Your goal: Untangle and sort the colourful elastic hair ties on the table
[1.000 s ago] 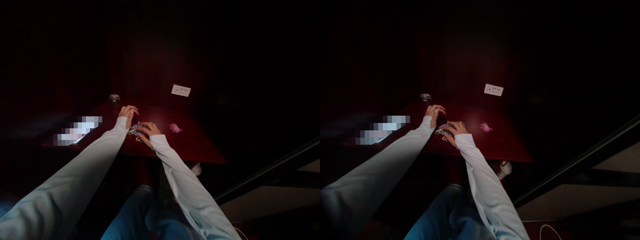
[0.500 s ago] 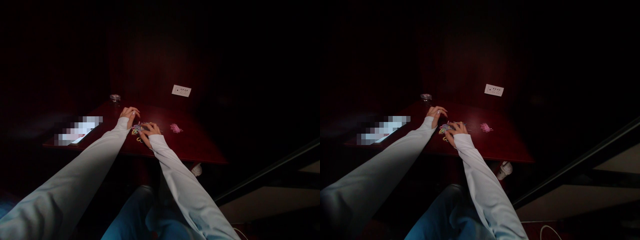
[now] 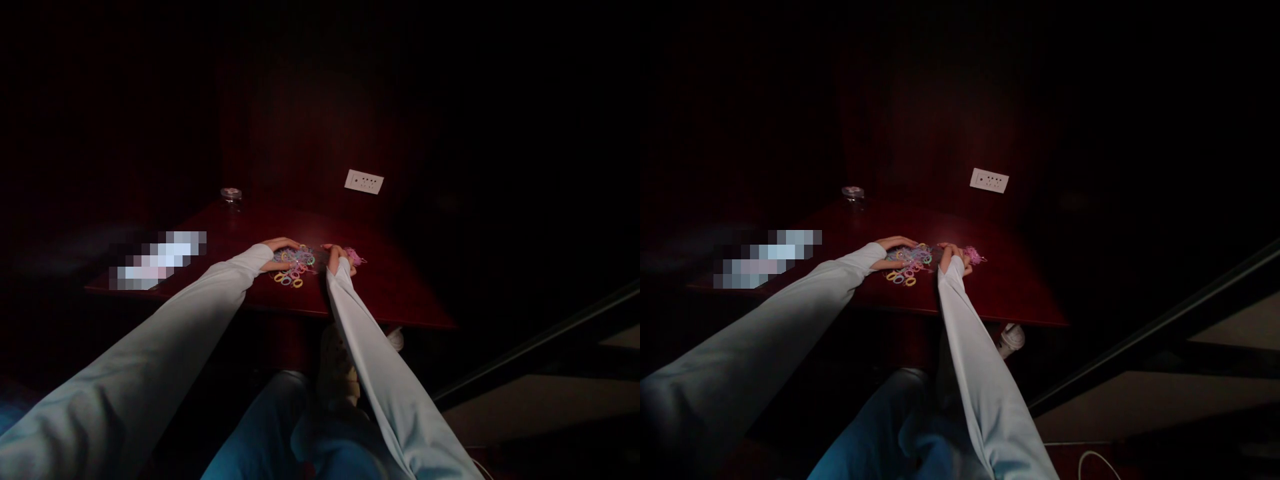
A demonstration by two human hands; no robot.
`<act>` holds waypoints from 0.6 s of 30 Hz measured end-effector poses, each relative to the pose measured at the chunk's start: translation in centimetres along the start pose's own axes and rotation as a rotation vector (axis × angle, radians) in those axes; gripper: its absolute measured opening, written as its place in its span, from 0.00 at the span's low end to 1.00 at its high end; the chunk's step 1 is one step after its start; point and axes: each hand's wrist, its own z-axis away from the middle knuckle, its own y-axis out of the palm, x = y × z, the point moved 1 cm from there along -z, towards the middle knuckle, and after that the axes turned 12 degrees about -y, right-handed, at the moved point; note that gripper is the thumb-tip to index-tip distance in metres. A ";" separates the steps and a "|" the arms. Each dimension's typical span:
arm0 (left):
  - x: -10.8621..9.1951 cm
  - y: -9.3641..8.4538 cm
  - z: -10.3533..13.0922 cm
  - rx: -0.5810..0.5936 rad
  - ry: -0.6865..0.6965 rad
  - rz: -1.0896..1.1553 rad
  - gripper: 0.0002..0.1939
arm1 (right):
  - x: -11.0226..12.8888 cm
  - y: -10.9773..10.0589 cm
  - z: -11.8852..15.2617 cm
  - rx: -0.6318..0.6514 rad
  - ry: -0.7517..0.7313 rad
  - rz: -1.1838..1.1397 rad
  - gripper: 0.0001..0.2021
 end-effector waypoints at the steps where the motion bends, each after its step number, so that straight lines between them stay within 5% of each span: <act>1: 0.1 0.1 0.0 0.026 -0.005 0.013 0.26 | 0.0 -0.2 0.1 0.015 -0.030 0.018 0.23; 5: 0.5 0.0 -0.3 0.020 -0.021 0.006 0.24 | 0.2 -0.4 0.6 0.021 -0.124 0.024 0.23; 18: 1.2 -0.2 -0.8 -0.176 -0.148 0.056 0.21 | 1.2 0.0 0.3 0.061 -0.029 0.025 0.22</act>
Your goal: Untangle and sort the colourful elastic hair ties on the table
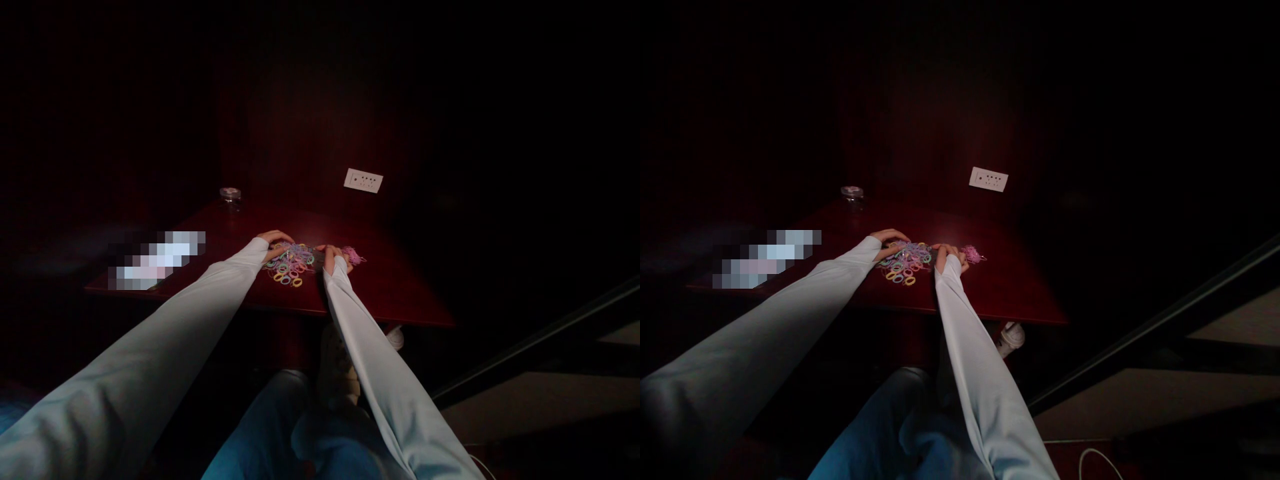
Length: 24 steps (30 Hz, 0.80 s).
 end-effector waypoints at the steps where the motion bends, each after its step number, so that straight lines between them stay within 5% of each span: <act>1: 0.0 0.0 0.0 -0.013 -0.015 0.006 0.21 | -0.1 0.2 -0.1 0.011 0.015 0.006 0.22; 9: -0.1 -0.2 0.0 -0.018 -0.107 0.069 0.20 | -1.6 1.8 -0.7 -0.072 -0.011 -0.025 0.22; 16: 0.0 -0.2 0.1 -0.018 -0.102 0.080 0.22 | -1.4 2.0 -0.7 0.059 -0.037 0.098 0.19; 24: -0.2 0.0 0.0 -0.030 -0.102 0.101 0.24 | -0.1 2.3 0.5 0.242 -0.379 0.139 0.12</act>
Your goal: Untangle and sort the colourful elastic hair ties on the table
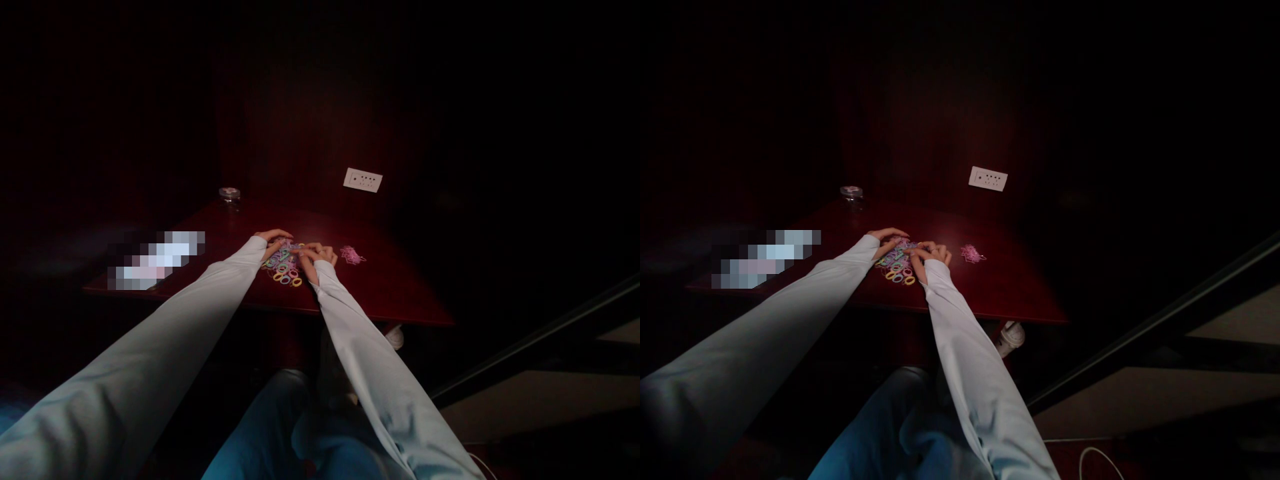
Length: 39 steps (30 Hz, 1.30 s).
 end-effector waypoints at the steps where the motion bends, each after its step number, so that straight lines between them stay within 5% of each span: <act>1: 0.1 0.0 0.0 0.005 0.001 0.001 0.24 | 0.2 0.0 0.1 0.014 -0.029 0.008 0.12; 5: 0.2 0.0 -0.1 0.005 -0.002 -0.017 0.23 | 0.5 0.0 0.2 0.060 -0.052 0.035 0.11; 21: -0.3 -0.6 0.0 -0.058 0.041 -0.179 0.17 | -0.5 -0.4 -0.5 -0.042 0.250 0.003 0.15; 27: 0.2 -0.7 -0.3 -0.070 0.181 -0.208 0.16 | -1.1 -0.3 -0.5 -0.054 0.305 0.014 0.15; 39: -0.4 0.1 0.8 0.176 0.272 -0.341 0.14 | 0.7 -2.1 -0.4 -0.069 0.326 -0.048 0.17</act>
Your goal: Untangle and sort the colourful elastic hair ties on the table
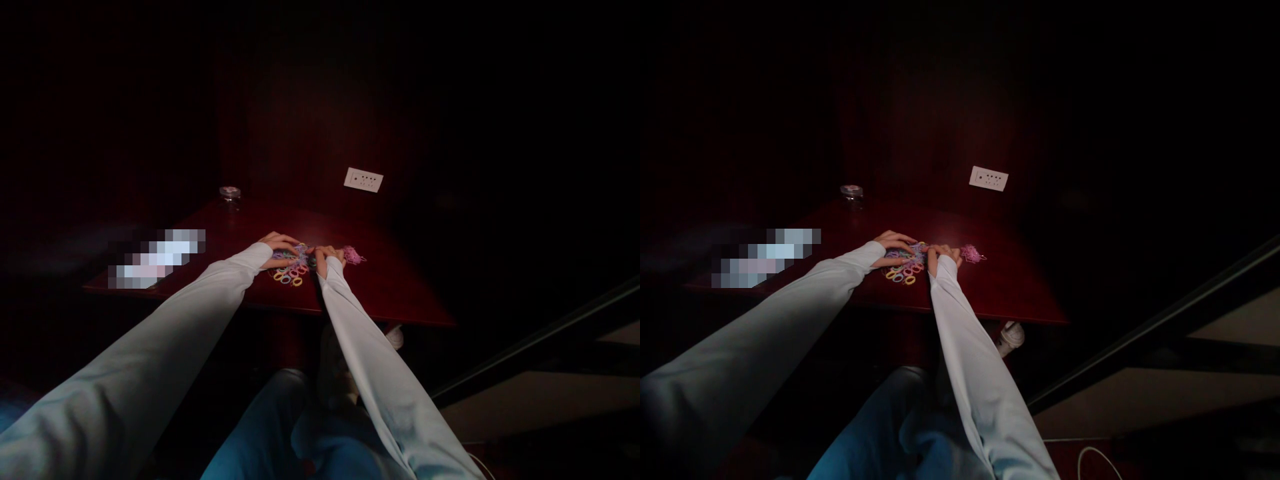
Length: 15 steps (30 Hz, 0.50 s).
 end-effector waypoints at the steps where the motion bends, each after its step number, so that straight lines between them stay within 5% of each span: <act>1: 0.2 0.0 0.0 0.003 -0.006 -0.015 0.13 | 0.0 0.0 0.0 0.003 0.000 -0.002 0.18; 8: 1.2 0.1 -0.2 -0.046 -0.088 -0.057 0.14 | -0.1 0.2 -0.1 0.073 0.011 0.017 0.18; 15: 1.5 0.3 -0.3 -0.153 -0.106 -0.026 0.12 | -0.4 0.3 -0.1 -0.020 0.048 -0.038 0.19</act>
